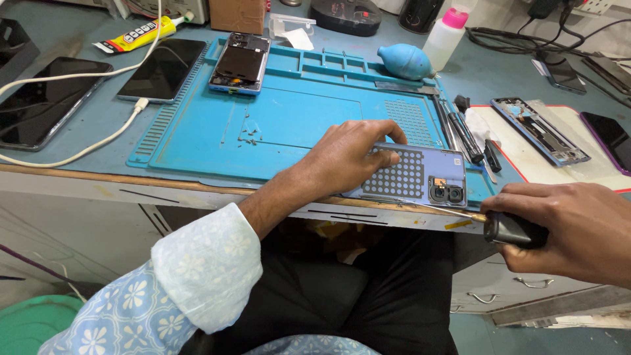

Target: The person holds a phone back cover with one hand and directs a hot air gun at its edges and camera area with the other, repeatedly repositioning and rotating the cover on the blue repair mat to heat different sections. Other disassembled phones and repair tools lie on the workbench around them.

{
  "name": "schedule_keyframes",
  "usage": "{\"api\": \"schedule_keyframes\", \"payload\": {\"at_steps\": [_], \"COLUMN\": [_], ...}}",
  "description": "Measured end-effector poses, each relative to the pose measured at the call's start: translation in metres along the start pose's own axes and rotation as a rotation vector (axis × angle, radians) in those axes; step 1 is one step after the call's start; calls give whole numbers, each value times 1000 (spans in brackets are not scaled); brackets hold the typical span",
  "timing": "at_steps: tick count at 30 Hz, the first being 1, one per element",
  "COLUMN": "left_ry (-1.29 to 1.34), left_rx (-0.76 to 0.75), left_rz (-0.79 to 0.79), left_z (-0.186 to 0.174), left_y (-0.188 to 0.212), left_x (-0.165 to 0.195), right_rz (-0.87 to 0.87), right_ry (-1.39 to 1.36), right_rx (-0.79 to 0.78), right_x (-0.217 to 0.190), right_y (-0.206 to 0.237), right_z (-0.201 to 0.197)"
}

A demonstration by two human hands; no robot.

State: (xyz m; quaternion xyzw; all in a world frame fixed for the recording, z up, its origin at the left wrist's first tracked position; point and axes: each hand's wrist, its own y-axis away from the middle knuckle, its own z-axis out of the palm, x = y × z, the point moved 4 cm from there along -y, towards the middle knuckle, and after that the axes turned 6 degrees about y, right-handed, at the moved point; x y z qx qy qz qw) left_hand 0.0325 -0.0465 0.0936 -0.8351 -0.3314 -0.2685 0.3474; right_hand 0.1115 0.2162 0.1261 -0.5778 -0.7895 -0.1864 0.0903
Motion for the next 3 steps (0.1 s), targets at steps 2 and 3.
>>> {"api": "schedule_keyframes", "payload": {"at_steps": [2, 3], "left_ry": [2, 5], "left_rx": [-10, -15], "left_rz": [-25, -37], "left_z": [1, 2], "left_y": [-1, -2], "left_x": [-1, -1], "right_rz": [-7, -6], "right_ry": [-1, -2], "right_rx": [6, 4], "right_x": [0, -1], "right_y": [-1, -4], "right_z": [0, 1]}}
